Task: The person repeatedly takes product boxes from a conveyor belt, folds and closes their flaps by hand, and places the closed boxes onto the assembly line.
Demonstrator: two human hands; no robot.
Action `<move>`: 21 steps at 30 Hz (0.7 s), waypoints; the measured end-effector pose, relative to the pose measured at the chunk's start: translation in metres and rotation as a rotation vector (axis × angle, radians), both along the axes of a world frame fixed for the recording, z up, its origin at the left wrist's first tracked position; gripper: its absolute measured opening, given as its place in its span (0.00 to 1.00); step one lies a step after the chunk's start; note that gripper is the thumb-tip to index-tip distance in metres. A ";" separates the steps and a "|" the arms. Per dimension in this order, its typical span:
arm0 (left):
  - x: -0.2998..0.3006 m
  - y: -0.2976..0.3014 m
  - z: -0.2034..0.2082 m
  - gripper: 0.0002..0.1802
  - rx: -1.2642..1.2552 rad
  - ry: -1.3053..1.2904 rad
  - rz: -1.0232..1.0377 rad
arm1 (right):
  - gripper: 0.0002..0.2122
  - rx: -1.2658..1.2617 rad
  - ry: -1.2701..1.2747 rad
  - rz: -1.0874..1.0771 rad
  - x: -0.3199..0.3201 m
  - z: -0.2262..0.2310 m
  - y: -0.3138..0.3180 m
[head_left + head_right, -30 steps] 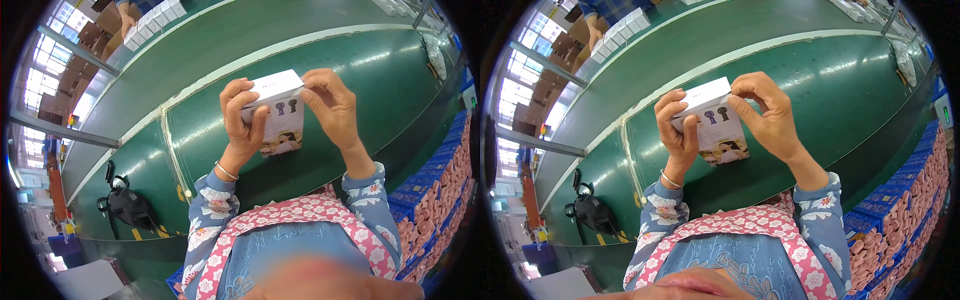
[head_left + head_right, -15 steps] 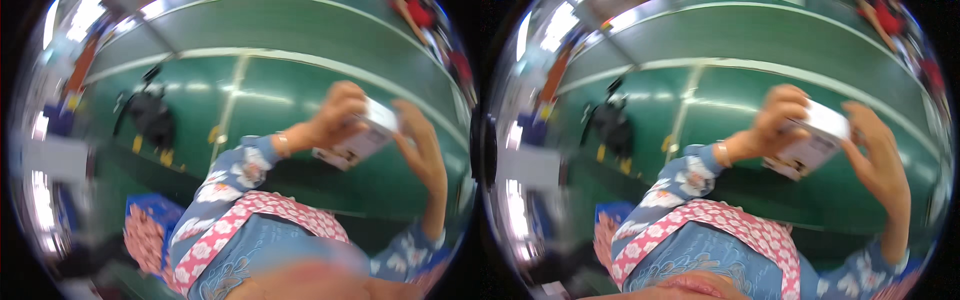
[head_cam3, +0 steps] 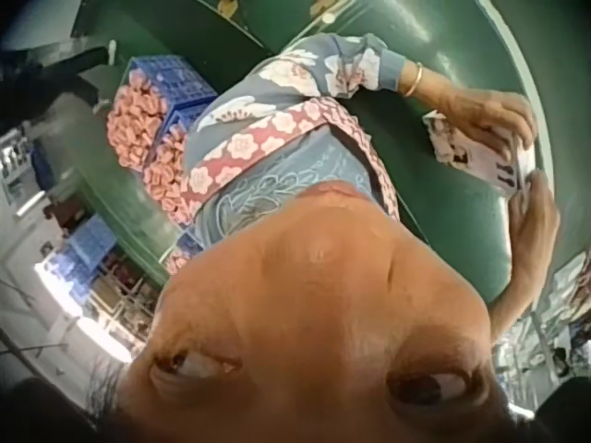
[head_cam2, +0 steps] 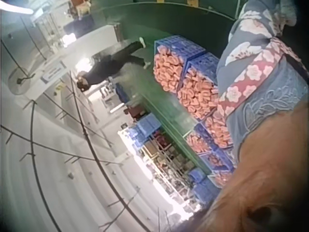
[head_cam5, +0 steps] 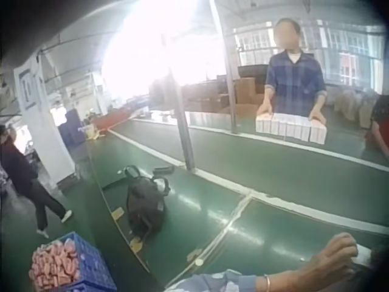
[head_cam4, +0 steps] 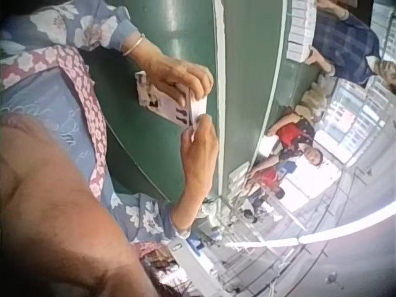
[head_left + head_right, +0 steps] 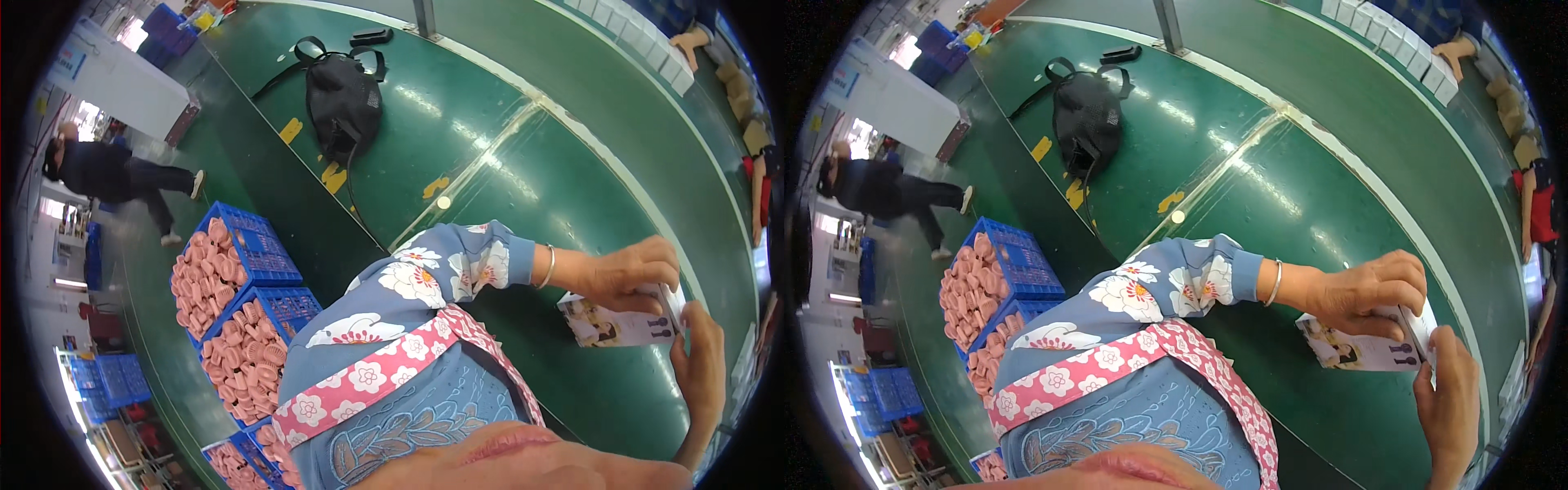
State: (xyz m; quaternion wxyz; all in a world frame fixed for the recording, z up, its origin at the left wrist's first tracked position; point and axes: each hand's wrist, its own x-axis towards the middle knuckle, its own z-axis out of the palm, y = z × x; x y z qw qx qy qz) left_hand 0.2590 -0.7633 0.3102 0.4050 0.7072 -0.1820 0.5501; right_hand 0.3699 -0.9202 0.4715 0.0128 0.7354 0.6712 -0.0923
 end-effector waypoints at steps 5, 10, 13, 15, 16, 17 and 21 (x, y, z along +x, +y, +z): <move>0.010 -0.001 -0.005 0.15 0.041 -0.030 0.018 | 0.03 -0.035 -0.067 0.073 -0.005 0.001 0.007; 0.002 -0.004 -0.005 0.15 0.030 0.002 0.097 | 0.05 0.190 -0.231 0.130 -0.014 -0.019 -0.002; -0.001 -0.005 -0.005 0.15 0.021 -0.018 0.117 | 0.04 0.267 -0.107 0.101 -0.007 -0.028 -0.007; 0.006 -0.006 -0.004 0.15 0.021 -0.054 0.112 | 0.01 0.446 -0.019 0.108 0.001 -0.040 -0.016; 0.011 -0.007 -0.004 0.15 0.037 -0.086 0.080 | 0.01 0.443 -0.025 0.110 -0.002 -0.045 -0.021; 0.013 -0.008 -0.004 0.15 0.056 -0.106 0.059 | 0.02 0.545 0.023 0.073 -0.004 -0.053 -0.024; 0.004 -0.011 -0.004 0.11 0.064 -0.067 0.077 | 0.06 0.707 0.167 0.061 -0.002 -0.085 -0.037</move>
